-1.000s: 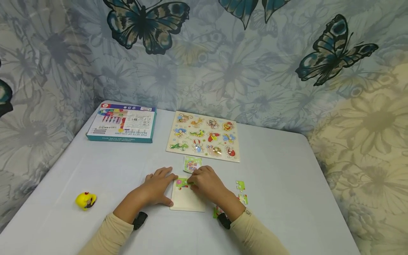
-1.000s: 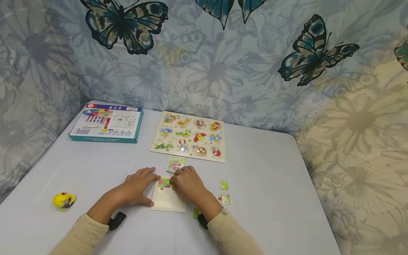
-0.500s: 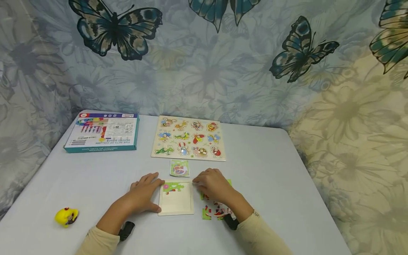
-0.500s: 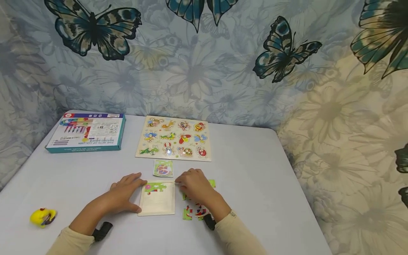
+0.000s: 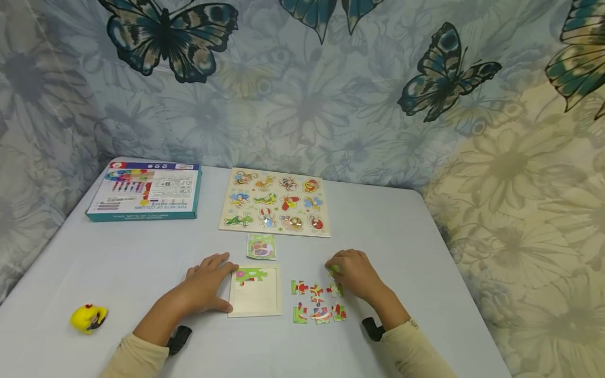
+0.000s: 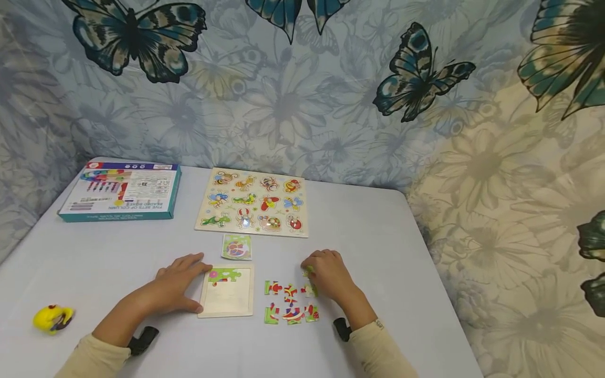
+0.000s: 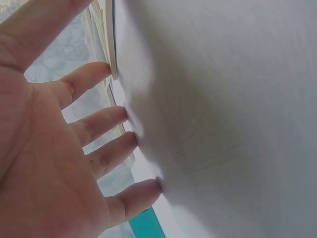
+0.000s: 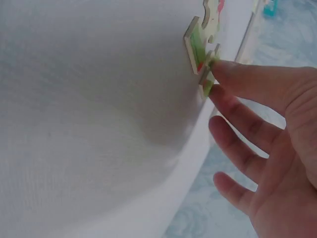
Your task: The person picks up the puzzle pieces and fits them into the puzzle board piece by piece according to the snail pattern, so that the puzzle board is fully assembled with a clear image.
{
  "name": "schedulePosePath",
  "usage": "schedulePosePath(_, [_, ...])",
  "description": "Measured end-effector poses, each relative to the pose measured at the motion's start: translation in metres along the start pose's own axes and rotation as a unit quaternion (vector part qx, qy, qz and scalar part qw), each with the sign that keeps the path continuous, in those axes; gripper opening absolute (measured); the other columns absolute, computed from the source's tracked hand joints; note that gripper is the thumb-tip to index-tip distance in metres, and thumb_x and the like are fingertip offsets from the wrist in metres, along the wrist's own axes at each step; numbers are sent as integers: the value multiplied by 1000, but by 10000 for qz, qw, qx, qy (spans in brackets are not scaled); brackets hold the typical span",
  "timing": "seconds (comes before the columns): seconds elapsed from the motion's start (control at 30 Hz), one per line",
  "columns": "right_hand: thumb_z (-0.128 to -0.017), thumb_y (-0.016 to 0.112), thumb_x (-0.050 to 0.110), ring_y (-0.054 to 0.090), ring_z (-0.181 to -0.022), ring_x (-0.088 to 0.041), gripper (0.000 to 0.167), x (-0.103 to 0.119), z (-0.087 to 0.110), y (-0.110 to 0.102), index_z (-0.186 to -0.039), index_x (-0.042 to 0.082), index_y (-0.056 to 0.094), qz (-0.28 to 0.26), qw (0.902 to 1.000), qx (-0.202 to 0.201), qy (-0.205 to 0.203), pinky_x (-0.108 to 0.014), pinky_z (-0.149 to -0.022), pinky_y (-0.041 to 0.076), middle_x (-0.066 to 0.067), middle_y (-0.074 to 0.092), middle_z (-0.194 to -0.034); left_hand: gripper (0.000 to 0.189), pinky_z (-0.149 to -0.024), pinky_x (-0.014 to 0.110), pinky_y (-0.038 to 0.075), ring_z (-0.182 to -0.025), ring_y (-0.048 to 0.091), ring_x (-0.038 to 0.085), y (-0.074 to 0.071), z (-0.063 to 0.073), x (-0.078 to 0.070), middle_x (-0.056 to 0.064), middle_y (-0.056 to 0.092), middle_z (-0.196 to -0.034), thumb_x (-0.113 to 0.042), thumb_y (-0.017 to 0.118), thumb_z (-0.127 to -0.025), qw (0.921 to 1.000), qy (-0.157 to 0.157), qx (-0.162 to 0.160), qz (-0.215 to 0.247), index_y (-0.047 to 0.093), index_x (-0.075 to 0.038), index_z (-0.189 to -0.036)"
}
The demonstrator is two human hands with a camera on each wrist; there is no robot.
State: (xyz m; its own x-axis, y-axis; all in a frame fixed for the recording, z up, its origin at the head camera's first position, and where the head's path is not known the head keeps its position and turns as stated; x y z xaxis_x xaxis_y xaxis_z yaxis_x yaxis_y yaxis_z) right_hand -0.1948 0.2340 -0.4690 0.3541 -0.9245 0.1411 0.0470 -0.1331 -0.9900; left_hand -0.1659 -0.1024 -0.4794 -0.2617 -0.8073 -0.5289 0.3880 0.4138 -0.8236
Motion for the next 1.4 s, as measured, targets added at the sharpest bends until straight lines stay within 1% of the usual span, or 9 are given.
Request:
schedulePosePath(0.13, [-82,74,7,61,-110,-25,19,-2,-2,2,-97,18,78,-144,9999,-11,16,-55,-100,41,1,72,-107,82,-100,71,24,-142,23,44,0,1,2,20,30,-154,-30,89,-65,10000,6,11,47,52,-11,-137])
schedulePosePath(0.33, [-77,75,0,63,-107,-23,27,-5,-2,1,-99,17,77,-233,9997,-17,-43,-52,-98,42,1,72,-104,82,-100,70,25,-142,23,43,-2,2,1,19,30,-155,-30,89,-66,10000,18,1,52,52,-11,-137])
schedulePosePath(0.47, [-76,79,1,63,-107,-23,28,-6,-2,1,-98,17,78,-178,9997,2,-190,-52,-100,40,1,72,-104,83,-101,70,24,-142,23,43,-2,2,1,20,30,-155,-29,89,-66,10000,14,5,68,52,-10,-137])
schedulePosePath(0.63, [-74,81,2,63,-105,-22,26,1,-5,-1,-96,17,78,-103,9993,-66,-365,-51,-102,38,2,73,-102,83,-102,70,24,-142,23,42,-3,2,1,19,29,-155,-29,89,-66,10000,-57,-2,20,52,-10,-137])
schedulePosePath(0.77, [-75,81,5,63,-102,-20,24,20,-12,-7,-96,16,78,-249,9978,-129,-607,-51,-104,37,3,72,-100,83,-102,70,23,-142,23,41,-2,1,0,19,30,-155,-29,89,-66,10000,-41,1,35,51,-10,-137])
schedulePosePath(0.9, [-76,82,11,62,-103,-19,21,50,-23,-9,-96,16,77,-407,9930,-78,-1104,-49,-103,37,3,72,-100,83,-103,69,22,-142,23,40,0,-1,1,18,30,-155,-29,90,-65,10000,-51,-26,72,52,-11,-137])
schedulePosePath(1.13, [-78,82,19,63,-103,-14,22,94,-38,2,-100,17,77,-167,9837,44,-1790,-46,-101,39,5,72,-103,83,-104,69,22,-143,23,39,5,-5,3,17,31,-155,-30,90,-65,9999,-89,-83,43,52,-13,-137])
schedulePosePath(1.23, [-79,81,18,63,-102,-14,20,106,-42,9,-99,17,78,-63,9807,2,-1952,-47,-101,40,5,72,-102,83,-103,69,22,-142,24,39,4,-3,3,17,31,-154,-30,90,-65,9999,-103,-90,30,53,-12,-136])
schedulePosePath(1.4, [-78,81,19,63,-103,-16,20,112,-46,16,-98,20,78,76,9808,-81,-1948,-47,-101,40,6,72,-101,82,-104,67,22,-143,23,38,3,-4,4,17,30,-155,-29,89,-66,9999,-129,-94,-26,52,-12,-137])
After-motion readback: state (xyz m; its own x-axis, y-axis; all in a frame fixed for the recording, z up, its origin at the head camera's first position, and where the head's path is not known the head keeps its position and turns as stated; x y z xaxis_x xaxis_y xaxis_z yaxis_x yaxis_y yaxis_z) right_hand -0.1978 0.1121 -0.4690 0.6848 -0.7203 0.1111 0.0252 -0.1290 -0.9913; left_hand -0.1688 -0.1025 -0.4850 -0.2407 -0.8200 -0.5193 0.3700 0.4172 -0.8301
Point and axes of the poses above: each hand's wrist, its own z-axis away from the middle knuckle, its own y-axis out of the palm, x = y × z, the point moved 3 cm from there along -z, towards the middle knuckle
